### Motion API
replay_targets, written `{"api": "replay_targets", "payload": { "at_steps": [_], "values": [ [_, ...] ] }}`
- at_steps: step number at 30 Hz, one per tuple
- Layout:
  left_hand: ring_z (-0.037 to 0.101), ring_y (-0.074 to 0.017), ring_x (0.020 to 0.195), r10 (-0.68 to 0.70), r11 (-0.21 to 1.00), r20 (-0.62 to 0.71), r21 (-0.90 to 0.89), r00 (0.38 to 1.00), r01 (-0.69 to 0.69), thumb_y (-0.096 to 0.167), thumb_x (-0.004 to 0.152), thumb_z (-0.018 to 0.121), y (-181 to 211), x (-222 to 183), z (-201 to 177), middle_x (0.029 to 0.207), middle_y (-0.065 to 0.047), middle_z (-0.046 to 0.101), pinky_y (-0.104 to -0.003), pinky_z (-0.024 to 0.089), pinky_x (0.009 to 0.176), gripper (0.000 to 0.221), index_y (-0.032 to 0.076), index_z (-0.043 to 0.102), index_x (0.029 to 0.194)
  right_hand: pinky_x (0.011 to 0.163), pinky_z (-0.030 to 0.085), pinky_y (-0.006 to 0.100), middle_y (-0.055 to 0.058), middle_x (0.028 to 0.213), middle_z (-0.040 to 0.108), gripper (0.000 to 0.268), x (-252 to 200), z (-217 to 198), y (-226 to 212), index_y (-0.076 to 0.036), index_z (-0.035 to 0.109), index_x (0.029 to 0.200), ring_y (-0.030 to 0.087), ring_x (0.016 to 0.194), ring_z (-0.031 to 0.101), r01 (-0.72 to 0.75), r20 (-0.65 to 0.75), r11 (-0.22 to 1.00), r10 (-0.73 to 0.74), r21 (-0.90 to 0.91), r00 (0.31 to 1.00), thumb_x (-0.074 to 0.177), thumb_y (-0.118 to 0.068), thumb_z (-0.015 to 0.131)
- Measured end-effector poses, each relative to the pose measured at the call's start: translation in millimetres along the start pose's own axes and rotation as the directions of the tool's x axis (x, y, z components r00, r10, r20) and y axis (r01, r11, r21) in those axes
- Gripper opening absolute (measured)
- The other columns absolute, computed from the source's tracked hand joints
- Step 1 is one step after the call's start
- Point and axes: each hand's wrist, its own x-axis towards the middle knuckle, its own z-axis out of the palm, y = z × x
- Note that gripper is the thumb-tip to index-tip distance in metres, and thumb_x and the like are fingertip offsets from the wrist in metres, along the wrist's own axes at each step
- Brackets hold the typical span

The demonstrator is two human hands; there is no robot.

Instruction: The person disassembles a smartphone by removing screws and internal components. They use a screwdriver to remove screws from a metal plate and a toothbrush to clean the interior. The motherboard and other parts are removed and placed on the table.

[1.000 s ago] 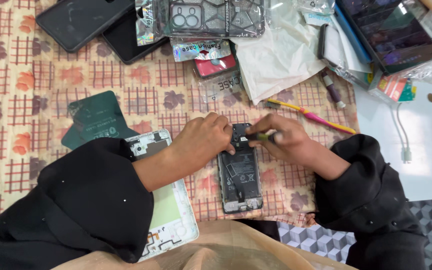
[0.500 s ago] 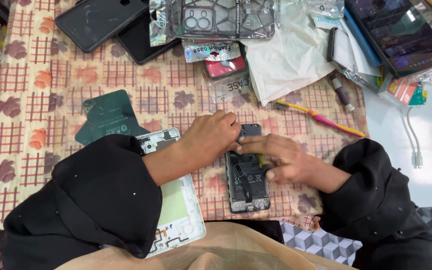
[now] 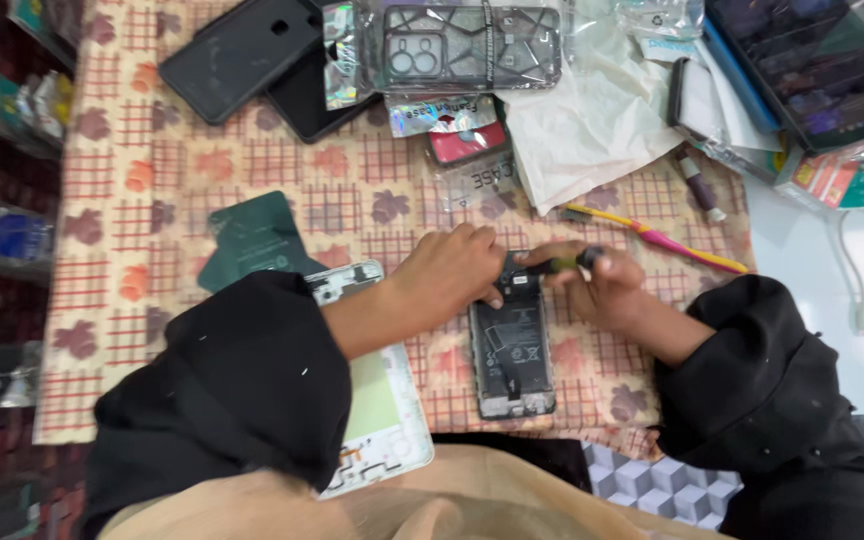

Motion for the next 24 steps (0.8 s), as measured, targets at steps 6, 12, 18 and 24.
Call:
{"api": "replay_targets", "payload": {
  "at_steps": [6,12,18,24],
  "values": [
    [0.067,-0.0286,0.098,-0.029,0.997,0.022,-0.070,0.999,0.030,0.041,0.068,0.087,-3,1,7,0.098,-0.009,0.065,-0.042,0.059,0.071,0.052,0.002,0.067,0.096,0.084,0.059,0.025,0.020,0.123,0.069,0.033,12,16,0,-0.011,0.043,0.132,0.017,0.096,0.072,0.412,0.287,0.267,-0.403,-0.871,0.869,0.105,0.004,0.053],
    [0.066,-0.0285,0.102,-0.034,0.988,-0.044,-0.150,0.998,0.027,0.038,0.065,0.088,-9,-1,10,0.101,-0.008,0.063,-0.042,0.059,0.072,0.055,0.004,0.064,0.101,0.061,0.061,0.035,0.021,0.099,0.072,0.059,13,52,-15,-0.019,0.037,0.121,0.027,0.072,0.076,0.425,0.451,-0.176,-0.522,-0.888,0.724,0.086,0.015,0.071],
    [0.064,-0.0317,0.103,-0.032,0.986,-0.007,-0.161,0.999,0.030,0.039,0.064,0.089,-11,4,4,0.102,-0.010,0.062,-0.044,0.058,0.075,0.059,0.002,0.063,0.103,0.072,0.057,0.036,0.010,0.085,0.067,0.074,18,43,-15,-0.023,0.032,0.116,0.025,0.078,0.071,0.331,0.284,-0.013,-0.542,-0.944,0.791,0.074,-0.012,0.091],
    [0.065,-0.0339,0.101,-0.016,0.977,-0.001,-0.213,1.000,0.016,0.038,0.064,0.090,-13,4,0,0.102,-0.012,0.063,-0.046,0.057,0.080,0.059,0.001,0.064,0.102,0.090,0.060,0.046,0.021,0.108,0.061,0.068,29,50,-26,-0.025,0.011,0.135,0.031,0.093,0.069,0.553,0.512,-0.059,-0.471,-0.831,0.719,0.097,0.010,0.056]
  ]
}}
